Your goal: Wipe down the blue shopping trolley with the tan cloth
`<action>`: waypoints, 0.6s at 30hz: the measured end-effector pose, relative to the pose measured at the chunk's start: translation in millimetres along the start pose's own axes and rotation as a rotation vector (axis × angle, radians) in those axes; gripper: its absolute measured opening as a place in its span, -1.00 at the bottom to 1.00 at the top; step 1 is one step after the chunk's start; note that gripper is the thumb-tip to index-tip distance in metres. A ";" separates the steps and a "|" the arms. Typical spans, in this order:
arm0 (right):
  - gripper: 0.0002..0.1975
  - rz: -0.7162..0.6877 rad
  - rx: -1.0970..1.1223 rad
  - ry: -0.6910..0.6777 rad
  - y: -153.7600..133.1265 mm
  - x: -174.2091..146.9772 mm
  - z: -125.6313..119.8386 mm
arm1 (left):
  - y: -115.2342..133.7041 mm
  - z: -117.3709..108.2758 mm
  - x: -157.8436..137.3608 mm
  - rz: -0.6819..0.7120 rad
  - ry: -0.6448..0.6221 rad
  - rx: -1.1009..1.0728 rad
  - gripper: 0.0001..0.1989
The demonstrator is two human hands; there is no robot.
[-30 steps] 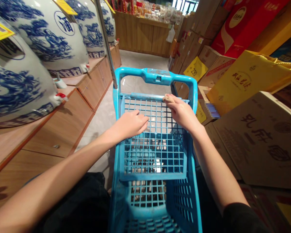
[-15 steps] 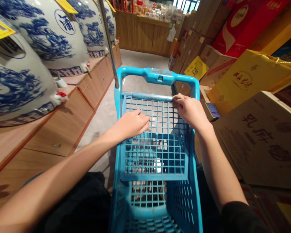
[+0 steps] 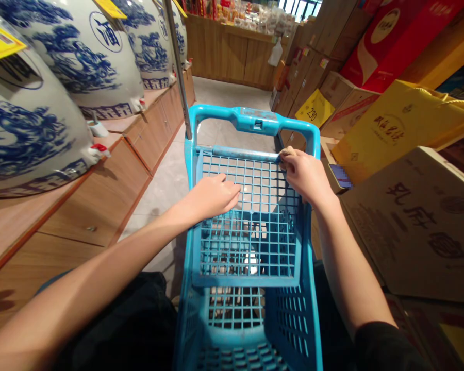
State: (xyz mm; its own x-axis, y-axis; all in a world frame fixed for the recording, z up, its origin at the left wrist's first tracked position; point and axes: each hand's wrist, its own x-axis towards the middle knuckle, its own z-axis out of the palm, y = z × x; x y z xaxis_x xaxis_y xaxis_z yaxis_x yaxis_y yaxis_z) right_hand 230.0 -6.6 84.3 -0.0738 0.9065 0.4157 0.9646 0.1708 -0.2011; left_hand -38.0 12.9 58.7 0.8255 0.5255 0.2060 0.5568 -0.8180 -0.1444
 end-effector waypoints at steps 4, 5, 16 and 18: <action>-0.42 -0.115 0.074 0.036 -5.6 -0.5 15.0 | -1.2 0.3 -0.3 -0.004 -0.010 0.022 -0.70; -0.42 -0.121 0.077 0.036 -6.4 -0.4 16.0 | -1.4 0.2 -0.5 -0.008 -0.012 0.022 -0.70; -0.41 -0.147 0.090 0.021 2.2 6.4 20.7 | 0.7 -3.8 1.6 -0.010 -0.038 0.052 -0.71; -0.40 -0.169 0.117 0.007 2.2 8.8 22.6 | -0.1 -3.9 1.0 -0.015 -0.030 0.047 -0.71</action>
State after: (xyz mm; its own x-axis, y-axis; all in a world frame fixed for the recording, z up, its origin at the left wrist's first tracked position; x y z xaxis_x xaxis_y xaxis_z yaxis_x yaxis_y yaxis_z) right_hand 225.8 10.5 67.5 -0.2301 0.8583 0.4588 0.9026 0.3644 -0.2291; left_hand -37.7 12.6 62.7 0.8188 0.5453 0.1798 0.5726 -0.7983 -0.1865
